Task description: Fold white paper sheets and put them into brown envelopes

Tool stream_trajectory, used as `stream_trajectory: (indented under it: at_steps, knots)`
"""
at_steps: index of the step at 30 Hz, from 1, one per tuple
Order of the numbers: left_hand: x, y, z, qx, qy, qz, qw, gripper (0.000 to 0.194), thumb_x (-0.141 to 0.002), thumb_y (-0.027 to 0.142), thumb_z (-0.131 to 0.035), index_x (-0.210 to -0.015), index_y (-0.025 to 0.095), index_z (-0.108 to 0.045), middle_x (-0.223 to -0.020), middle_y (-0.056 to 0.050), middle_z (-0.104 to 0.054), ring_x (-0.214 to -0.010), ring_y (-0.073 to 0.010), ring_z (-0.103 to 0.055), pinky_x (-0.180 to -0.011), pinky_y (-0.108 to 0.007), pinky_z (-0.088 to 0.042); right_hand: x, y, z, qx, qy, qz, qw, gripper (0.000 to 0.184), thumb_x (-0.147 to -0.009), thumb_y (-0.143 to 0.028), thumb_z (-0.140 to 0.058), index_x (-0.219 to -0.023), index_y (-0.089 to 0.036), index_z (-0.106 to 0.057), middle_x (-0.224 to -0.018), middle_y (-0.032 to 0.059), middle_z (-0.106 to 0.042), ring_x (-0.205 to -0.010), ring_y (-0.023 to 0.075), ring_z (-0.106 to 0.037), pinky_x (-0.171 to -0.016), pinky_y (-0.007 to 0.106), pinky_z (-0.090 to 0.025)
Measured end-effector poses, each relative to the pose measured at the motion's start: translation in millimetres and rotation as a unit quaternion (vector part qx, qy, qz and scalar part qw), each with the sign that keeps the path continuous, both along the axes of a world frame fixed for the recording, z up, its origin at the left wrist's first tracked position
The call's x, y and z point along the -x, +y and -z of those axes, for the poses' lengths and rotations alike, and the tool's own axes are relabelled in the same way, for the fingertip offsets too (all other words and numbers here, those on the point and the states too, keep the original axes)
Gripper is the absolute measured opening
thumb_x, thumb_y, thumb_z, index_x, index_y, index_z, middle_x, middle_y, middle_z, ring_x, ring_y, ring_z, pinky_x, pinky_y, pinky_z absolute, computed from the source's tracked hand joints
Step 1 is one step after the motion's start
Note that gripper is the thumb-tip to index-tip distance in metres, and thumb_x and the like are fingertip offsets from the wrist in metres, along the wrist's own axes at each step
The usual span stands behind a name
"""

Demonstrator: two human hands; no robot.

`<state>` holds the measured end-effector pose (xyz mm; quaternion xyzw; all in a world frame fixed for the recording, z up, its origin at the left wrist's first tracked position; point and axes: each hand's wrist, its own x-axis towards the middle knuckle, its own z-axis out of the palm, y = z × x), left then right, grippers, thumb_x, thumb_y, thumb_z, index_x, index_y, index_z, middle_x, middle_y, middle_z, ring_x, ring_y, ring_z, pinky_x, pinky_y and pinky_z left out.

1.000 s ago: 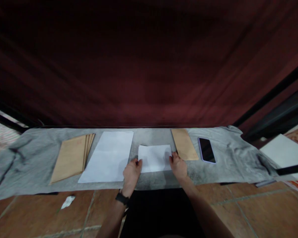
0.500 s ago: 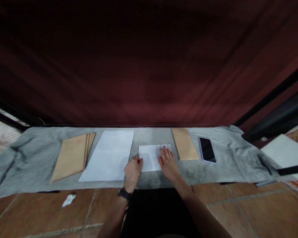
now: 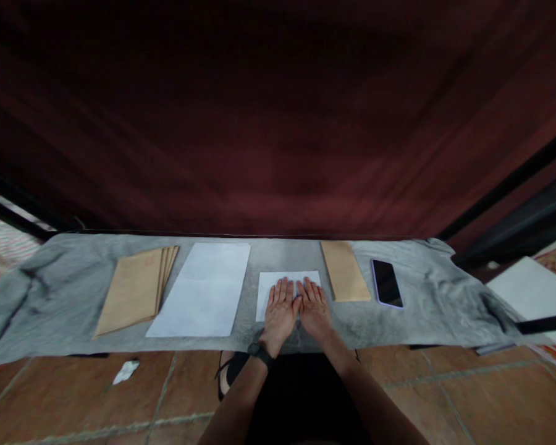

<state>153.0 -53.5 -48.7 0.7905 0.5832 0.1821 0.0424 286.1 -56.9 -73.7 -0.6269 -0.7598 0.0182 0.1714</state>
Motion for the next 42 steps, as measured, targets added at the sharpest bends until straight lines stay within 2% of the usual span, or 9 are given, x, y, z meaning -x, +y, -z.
stream_trajectory:
  at_steps: [5, 9, 12, 17, 23, 28, 32, 37, 42]
  knots:
    - [2, 7, 17.8, 0.006, 0.040, -0.013, 0.999, 0.055, -0.100, 0.026, -0.031, -0.153, 0.012, -0.038, -0.160, -0.013, -0.038, -0.150, -0.0245, -0.030, -0.123, -0.047, -0.025, 8, 19, -8.1, 0.010, 0.079, 0.007, 0.997, 0.051, -0.104, -0.025, -0.025, -0.146, -0.009, -0.050, -0.153, 0.0156, -0.047, -0.143, 0.0255, -0.042, -0.118, 0.046, -0.034]
    - [6, 9, 24.0, 0.004, 0.084, 0.000, 0.996, 0.060, -0.095, 0.018, -0.036, -0.154, 0.009, -0.034, -0.161, -0.014, -0.036, -0.152, -0.0231, -0.027, -0.124, -0.044, -0.025, 26, 34, -10.2, 0.023, 0.102, -0.056, 0.993, 0.054, -0.107, -0.031, -0.018, -0.147, -0.011, -0.049, -0.154, 0.0122, -0.047, -0.145, 0.0206, -0.039, -0.120, 0.044, -0.032]
    - [9, 10, 24.6, 0.000, 0.093, 0.001, 0.996, 0.060, -0.095, 0.018, -0.035, -0.154, 0.009, -0.034, -0.161, -0.013, -0.037, -0.152, -0.0220, -0.027, -0.125, -0.042, -0.023, 31, 35, -6.1, 0.025, 0.077, -0.059, 0.995, 0.054, -0.108, -0.033, -0.019, -0.150, -0.012, -0.046, -0.155, 0.0118, -0.045, -0.147, 0.0211, -0.036, -0.121, 0.045, -0.029]
    - [23, 15, 19.7, -0.006, 0.093, -0.041, 0.995, 0.056, -0.099, 0.022, -0.027, -0.154, 0.009, -0.035, -0.160, -0.013, -0.037, -0.151, -0.0213, -0.029, -0.124, -0.043, -0.025, 13, 32, 3.5, -0.015, 0.014, -0.025, 0.999, 0.052, -0.107, -0.034, -0.030, -0.152, -0.011, -0.042, -0.159, 0.0137, -0.038, -0.148, 0.0256, -0.034, -0.121, 0.047, -0.027]
    - [46, 16, 14.9, -0.012, 0.088, -0.097, 0.991, 0.057, -0.100, 0.027, -0.028, -0.154, 0.008, -0.035, -0.159, -0.014, -0.038, -0.150, -0.0231, -0.030, -0.123, -0.043, -0.027, -10, 25, 11.4, -0.061, -0.026, 0.012, 0.998, 0.059, -0.106, -0.039, -0.035, -0.152, -0.003, -0.038, -0.156, 0.0205, -0.040, -0.145, 0.0305, -0.038, -0.119, 0.047, -0.030]
    - [56, 15, 15.4, -0.017, 0.072, -0.115, 0.991, 0.059, -0.101, 0.030, -0.030, -0.154, 0.005, -0.033, -0.158, -0.017, -0.040, -0.150, -0.0263, -0.030, -0.122, -0.047, -0.029, -23, 10, 18.2, -0.088, -0.028, 0.024, 0.995, 0.061, -0.106, -0.042, -0.033, -0.153, -0.003, -0.036, -0.155, 0.0212, -0.042, -0.142, 0.0313, -0.042, -0.116, 0.048, -0.034]
    - [44, 7, 15.1, -0.052, 0.047, -0.138, 0.988, 0.060, -0.101, 0.031, -0.030, -0.154, 0.004, -0.032, -0.157, -0.020, -0.040, -0.150, -0.0294, -0.031, -0.121, -0.052, -0.031, -28, 0, 20.0, -0.100, -0.026, 0.024, 0.994, 0.060, -0.106, -0.041, -0.032, -0.153, -0.005, -0.036, -0.154, 0.0205, -0.044, -0.141, 0.0310, -0.043, -0.115, 0.047, -0.035]
    - [11, -17, 16.5, -0.043, 0.053, -0.032, 0.997, 0.057, -0.102, 0.032, -0.030, -0.155, 0.011, -0.033, -0.160, -0.012, -0.037, -0.151, -0.0237, -0.027, -0.123, -0.045, -0.030, -28, -1, 17.3, -0.082, -0.021, 0.024, 0.996, 0.061, -0.106, -0.042, -0.032, -0.154, -0.005, -0.035, -0.154, 0.0205, -0.044, -0.143, 0.0307, -0.041, -0.116, 0.048, -0.033]
    - [4, -26, 17.9, -0.013, 0.064, -0.016, 0.998, 0.056, -0.102, 0.031, -0.029, -0.153, 0.010, -0.036, -0.159, -0.013, -0.040, -0.150, -0.0224, -0.030, -0.123, -0.044, -0.030, -28, -1, 8.0, -0.045, -0.015, 0.029, 0.998, 0.062, -0.106, -0.041, -0.032, -0.154, -0.003, -0.035, -0.156, 0.0208, -0.040, -0.145, 0.0306, -0.038, -0.118, 0.048, -0.030]
